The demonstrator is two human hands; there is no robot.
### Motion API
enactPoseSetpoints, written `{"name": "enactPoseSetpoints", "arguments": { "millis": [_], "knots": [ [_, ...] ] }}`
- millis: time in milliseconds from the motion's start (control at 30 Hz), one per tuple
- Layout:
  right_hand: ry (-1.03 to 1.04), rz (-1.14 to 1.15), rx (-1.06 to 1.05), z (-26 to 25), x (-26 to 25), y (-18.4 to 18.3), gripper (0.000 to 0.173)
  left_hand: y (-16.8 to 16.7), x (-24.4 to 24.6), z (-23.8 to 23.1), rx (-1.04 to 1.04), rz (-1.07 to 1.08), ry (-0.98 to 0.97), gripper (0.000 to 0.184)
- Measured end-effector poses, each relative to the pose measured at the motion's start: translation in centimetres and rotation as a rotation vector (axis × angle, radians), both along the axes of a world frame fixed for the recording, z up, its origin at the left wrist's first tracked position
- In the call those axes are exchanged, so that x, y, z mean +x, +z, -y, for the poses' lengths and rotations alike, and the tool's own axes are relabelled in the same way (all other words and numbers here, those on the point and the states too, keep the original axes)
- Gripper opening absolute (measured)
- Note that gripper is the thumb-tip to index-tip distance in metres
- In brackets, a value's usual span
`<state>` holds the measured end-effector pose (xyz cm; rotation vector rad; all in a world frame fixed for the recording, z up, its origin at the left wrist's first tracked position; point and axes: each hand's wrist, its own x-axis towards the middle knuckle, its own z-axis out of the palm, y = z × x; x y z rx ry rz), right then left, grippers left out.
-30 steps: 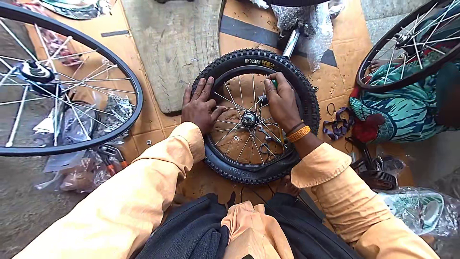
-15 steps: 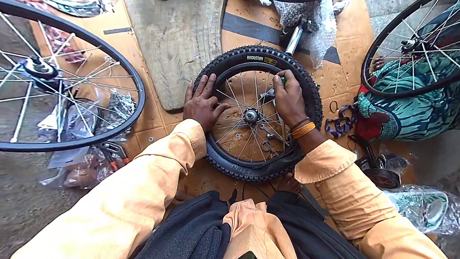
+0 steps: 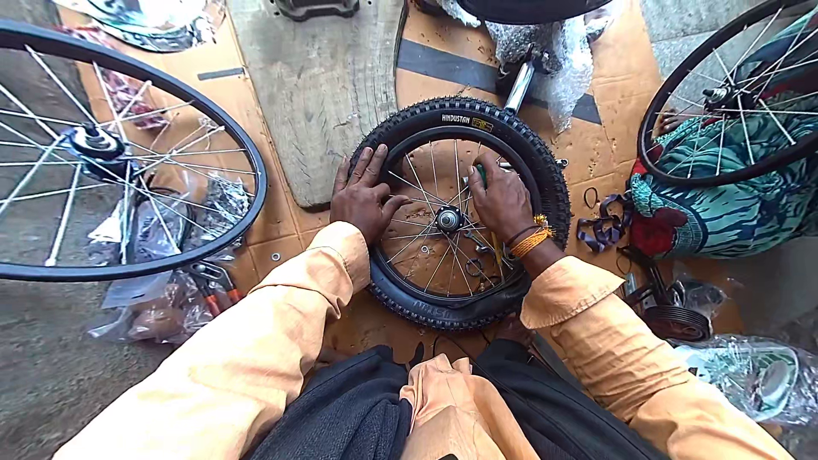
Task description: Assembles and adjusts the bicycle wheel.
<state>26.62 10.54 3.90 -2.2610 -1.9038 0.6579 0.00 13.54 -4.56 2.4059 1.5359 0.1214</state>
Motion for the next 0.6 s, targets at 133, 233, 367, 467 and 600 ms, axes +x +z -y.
{"name": "enactPoseSetpoints", "arguments": {
  "millis": [133, 233, 367, 467, 600],
  "knots": [
    [0.012, -0.096, -0.031, 0.9, -0.2, 0.2, 0.037, 0.0, -0.1, 0.1, -0.004, 0.007, -0.001, 0.068],
    [0.03, -0.076, -0.041, 1.1, 0.0, 0.3, 0.038, -0.1, -0.1, -0.1, -0.003, 0.005, -0.005, 0.069],
    [0.034, -0.151, 0.101, 2.3, -0.1, 0.8, 0.031, 0.0, -0.1, -0.1, -0.02, 0.01, -0.013, 0.067],
    [0.041, -0.38, 0.304, 6.0, -0.6, 3.9, 0.023, 0.1, -0.2, 0.1, -0.026, 0.007, -0.014, 0.07],
    [0.004, -0.769, 0.432, 13.0, -0.7, 6.8, 0.018, 0.3, -0.2, 0.2, 0.0, 0.03, -0.02, 0.073]
  ]
}}
